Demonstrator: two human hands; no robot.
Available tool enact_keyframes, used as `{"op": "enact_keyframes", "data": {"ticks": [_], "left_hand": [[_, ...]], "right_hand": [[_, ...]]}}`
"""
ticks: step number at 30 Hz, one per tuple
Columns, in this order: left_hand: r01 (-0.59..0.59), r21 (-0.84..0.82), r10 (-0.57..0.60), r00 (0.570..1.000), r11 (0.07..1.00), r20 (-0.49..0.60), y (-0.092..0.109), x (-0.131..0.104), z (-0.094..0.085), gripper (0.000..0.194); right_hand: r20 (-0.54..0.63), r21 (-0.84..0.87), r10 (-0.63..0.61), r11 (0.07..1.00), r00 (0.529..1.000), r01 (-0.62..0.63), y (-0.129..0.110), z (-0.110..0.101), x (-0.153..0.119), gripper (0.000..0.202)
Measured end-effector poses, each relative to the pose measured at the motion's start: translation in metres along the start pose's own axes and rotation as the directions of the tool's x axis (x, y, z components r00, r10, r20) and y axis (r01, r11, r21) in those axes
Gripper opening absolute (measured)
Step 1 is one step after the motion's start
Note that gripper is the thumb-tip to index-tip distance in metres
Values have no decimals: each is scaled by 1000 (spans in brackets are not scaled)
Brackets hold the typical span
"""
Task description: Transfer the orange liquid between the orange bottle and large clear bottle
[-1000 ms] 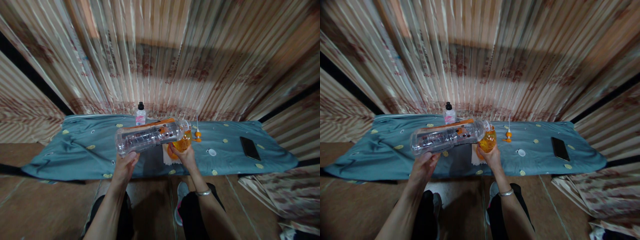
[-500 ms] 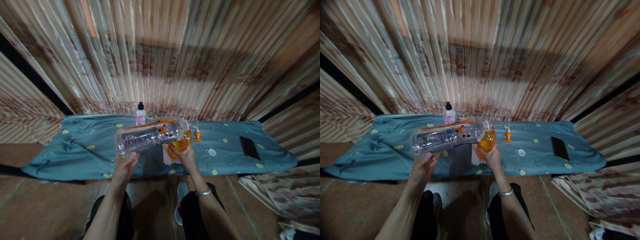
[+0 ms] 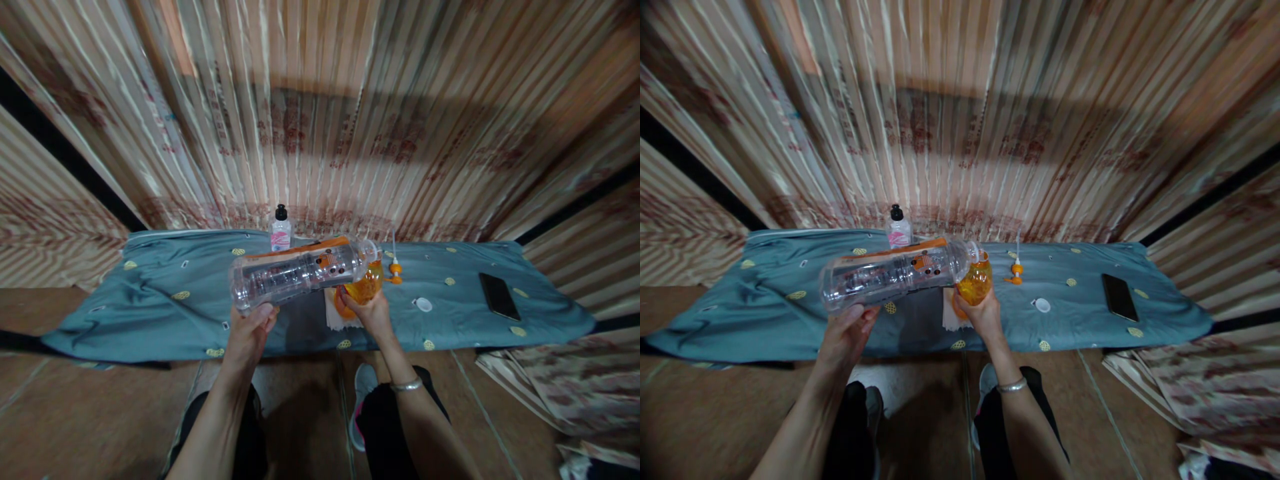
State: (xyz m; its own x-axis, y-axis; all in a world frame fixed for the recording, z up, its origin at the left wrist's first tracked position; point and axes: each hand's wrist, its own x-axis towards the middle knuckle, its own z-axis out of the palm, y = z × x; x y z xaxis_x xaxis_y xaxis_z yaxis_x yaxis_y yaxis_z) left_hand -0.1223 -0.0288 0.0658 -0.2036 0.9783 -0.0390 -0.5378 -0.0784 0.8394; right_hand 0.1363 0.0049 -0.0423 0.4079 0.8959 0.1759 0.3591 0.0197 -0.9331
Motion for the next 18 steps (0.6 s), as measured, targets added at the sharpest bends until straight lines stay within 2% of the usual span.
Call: {"op": "enact_keyframes", "data": {"ticks": [7, 18], "left_hand": [[-3, -8, 3, 999, 1000, -44, -3, 0, -3, 40], [12, -36, -12, 1000, 999, 5, 4, -2, 3, 47]], "right_hand": [[19, 25, 9, 1000, 1000, -10, -1, 0, 0, 73], [17, -2, -20, 1000, 1000, 21, -1, -1, 0, 70]]}}
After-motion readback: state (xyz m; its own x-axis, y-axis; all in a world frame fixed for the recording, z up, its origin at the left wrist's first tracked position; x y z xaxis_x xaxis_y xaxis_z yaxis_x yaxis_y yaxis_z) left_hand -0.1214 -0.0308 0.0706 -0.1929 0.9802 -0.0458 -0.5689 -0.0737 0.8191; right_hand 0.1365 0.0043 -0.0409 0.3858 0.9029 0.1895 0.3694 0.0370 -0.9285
